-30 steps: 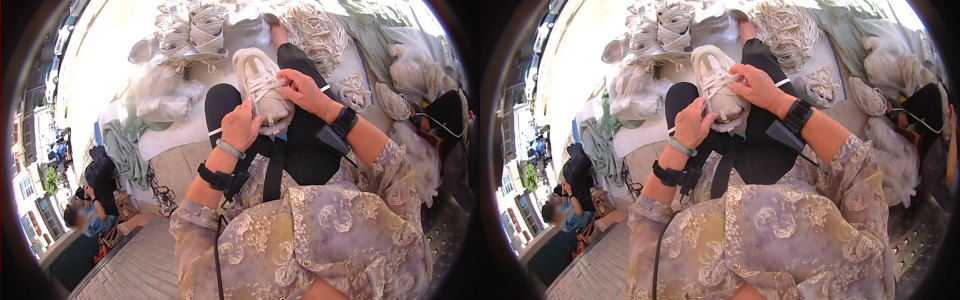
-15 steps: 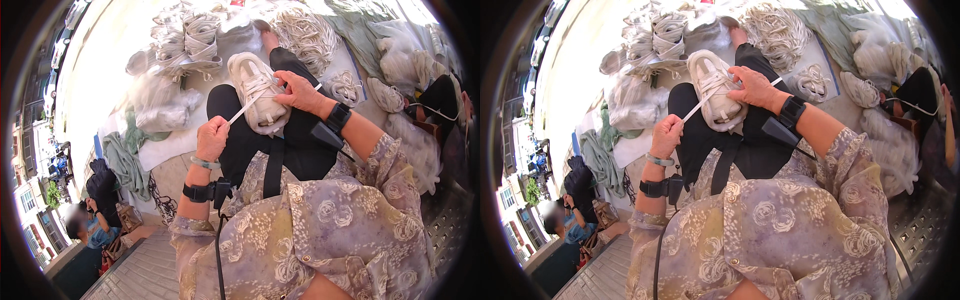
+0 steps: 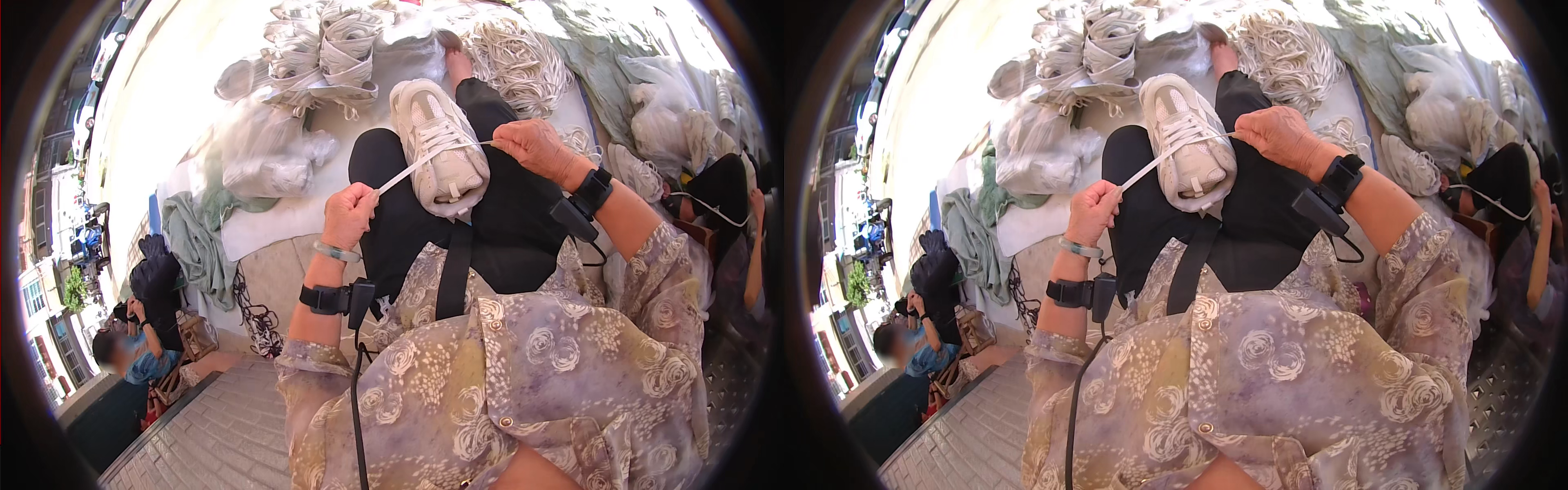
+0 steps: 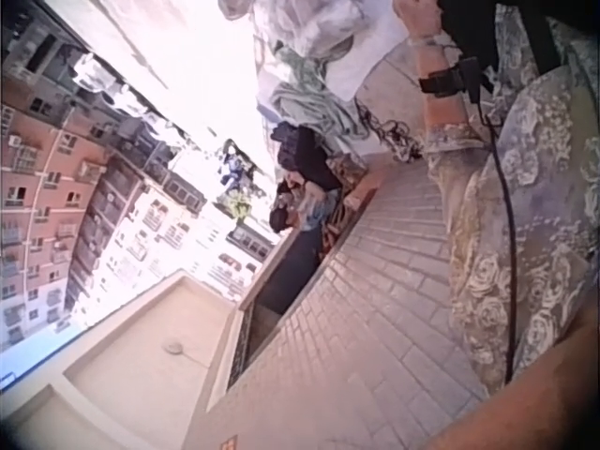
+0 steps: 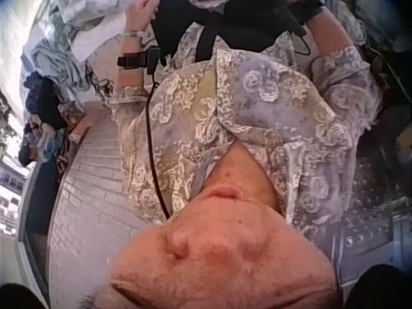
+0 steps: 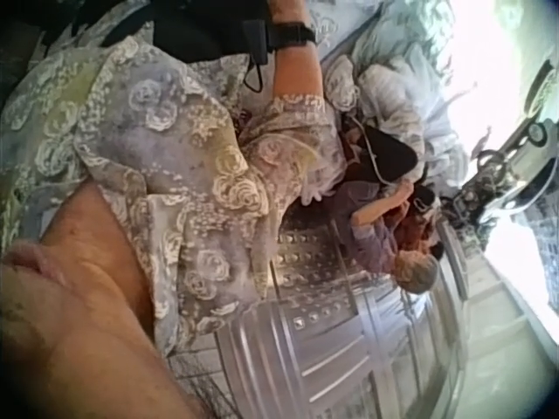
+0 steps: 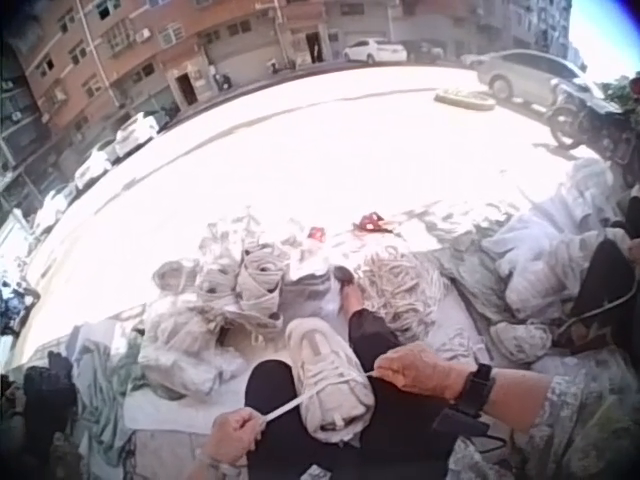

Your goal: Lacing a white sneaker by hand.

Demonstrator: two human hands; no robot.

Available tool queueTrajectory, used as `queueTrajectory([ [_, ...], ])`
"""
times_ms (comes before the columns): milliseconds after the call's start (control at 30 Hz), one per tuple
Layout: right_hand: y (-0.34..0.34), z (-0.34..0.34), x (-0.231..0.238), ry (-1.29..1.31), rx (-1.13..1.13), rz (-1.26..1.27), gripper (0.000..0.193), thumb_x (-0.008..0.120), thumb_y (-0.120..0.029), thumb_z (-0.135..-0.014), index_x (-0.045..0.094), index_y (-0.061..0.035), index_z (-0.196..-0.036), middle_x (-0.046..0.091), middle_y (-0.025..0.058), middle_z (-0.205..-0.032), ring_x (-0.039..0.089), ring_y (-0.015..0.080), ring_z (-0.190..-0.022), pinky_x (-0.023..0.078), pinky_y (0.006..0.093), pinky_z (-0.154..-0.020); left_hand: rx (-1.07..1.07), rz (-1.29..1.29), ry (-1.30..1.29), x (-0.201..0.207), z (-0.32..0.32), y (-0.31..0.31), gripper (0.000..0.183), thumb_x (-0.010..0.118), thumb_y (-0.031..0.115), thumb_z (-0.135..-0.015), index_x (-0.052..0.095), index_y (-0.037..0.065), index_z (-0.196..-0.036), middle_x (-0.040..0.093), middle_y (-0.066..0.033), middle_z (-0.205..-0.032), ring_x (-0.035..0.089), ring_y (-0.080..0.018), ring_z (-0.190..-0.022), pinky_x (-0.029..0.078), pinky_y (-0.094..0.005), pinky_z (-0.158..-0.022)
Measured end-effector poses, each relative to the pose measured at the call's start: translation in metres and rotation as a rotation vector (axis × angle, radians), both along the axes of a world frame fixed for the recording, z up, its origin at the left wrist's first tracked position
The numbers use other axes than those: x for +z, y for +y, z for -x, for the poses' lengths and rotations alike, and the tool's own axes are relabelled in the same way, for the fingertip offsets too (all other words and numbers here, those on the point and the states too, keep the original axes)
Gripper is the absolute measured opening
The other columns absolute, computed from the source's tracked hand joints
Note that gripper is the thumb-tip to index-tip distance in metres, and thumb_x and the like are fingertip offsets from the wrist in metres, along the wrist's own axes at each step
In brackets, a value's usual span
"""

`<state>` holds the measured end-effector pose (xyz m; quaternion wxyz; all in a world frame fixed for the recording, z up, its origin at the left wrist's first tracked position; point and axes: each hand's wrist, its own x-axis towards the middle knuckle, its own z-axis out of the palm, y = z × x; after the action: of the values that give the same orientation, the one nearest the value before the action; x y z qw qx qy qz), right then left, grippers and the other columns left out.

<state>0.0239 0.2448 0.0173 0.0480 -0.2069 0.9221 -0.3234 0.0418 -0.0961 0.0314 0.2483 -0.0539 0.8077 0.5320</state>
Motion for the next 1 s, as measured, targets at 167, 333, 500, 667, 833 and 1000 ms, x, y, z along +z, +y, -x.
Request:
queueTrajectory([
  [167,0.020,-0.007,0.001,0.089,0.043,-0.010,0.013,0.053,-0.021,-0.086,0.056,-0.0083,-0.083,0.059,0.0093,-0.075,0.056,0.0325,-0.072,0.044,0.0407,-0.061,-0.205,0.144,0.401,0.009,-0.007,-0.008,0.009,0.063,0.010,-0.081,0.059,0.006,-0.088,0.051,0.0021,-0.058,0.047,-0.0074,-0.047,0.038,-0.0225,-0.044],
  [333,0.113,-0.026,-0.005,0.106,-0.061,-0.224,0.013,0.053,-0.017,-0.086,0.057,-0.0062,-0.090,0.057,0.0113,-0.077,0.057,0.0331,-0.075,0.044,0.0404,-0.063,-0.410,0.598,0.791,0.014,-0.027,-0.049,0.017,0.062,0.011,-0.079,0.059,0.009,-0.095,0.059,-0.0092,-0.068,0.055,-0.0263,-0.053,0.043,-0.0353,-0.047],
  [500,0.240,-0.053,0.012,0.119,-0.334,-0.425,0.019,0.051,-0.015,-0.088,0.058,-0.0027,-0.100,0.060,0.0158,-0.093,0.058,0.0335,-0.086,0.046,0.0362,-0.073,-0.437,0.896,0.946,0.011,-0.059,-0.143,0.020,0.061,0.012,-0.080,0.060,0.010,-0.101,0.059,-0.0107,-0.069,0.056,-0.0314,-0.056,0.043,-0.0394,-0.047],
  [667,0.367,-0.086,0.039,0.199,-0.421,-0.785,0.027,0.048,-0.016,-0.091,0.056,0.0006,-0.111,0.061,0.0175,-0.105,0.060,0.0280,-0.097,0.046,0.0320,-0.084,-0.128,1.165,0.789,0.018,-0.087,-0.256,0.021,0.051,0.022,-0.089,0.059,0.004,-0.098,0.062,-0.0175,-0.079,0.059,-0.0367,-0.066,0.047,-0.0416,-0.057],
  [833,0.469,-0.098,0.023,0.187,-0.657,-0.477,0.024,0.046,-0.022,-0.094,0.057,-0.0013,-0.101,0.058,0.0106,-0.087,0.056,0.0188,-0.077,0.045,0.0266,-0.069,0.132,1.276,0.552,0.010,-0.098,-0.348,0.033,0.043,0.031,-0.092,0.058,0.002,-0.091,0.061,-0.0170,-0.073,0.057,-0.0365,-0.061,0.046,-0.0411,-0.055],
  [1000,0.261,-0.083,0.003,-0.523,-1.059,0.302,0.034,0.050,-0.045,-0.089,0.054,-0.0136,-0.077,0.034,-0.0085,-0.050,0.029,0.0019,-0.039,0.033,0.0180,-0.035,0.397,0.514,-0.284,0.005,-0.059,-0.215,0.045,0.043,0.043,-0.091,0.055,0.003,-0.075,0.049,-0.0055,-0.052,0.039,-0.0139,-0.034,0.028,-0.0268,-0.032],
])
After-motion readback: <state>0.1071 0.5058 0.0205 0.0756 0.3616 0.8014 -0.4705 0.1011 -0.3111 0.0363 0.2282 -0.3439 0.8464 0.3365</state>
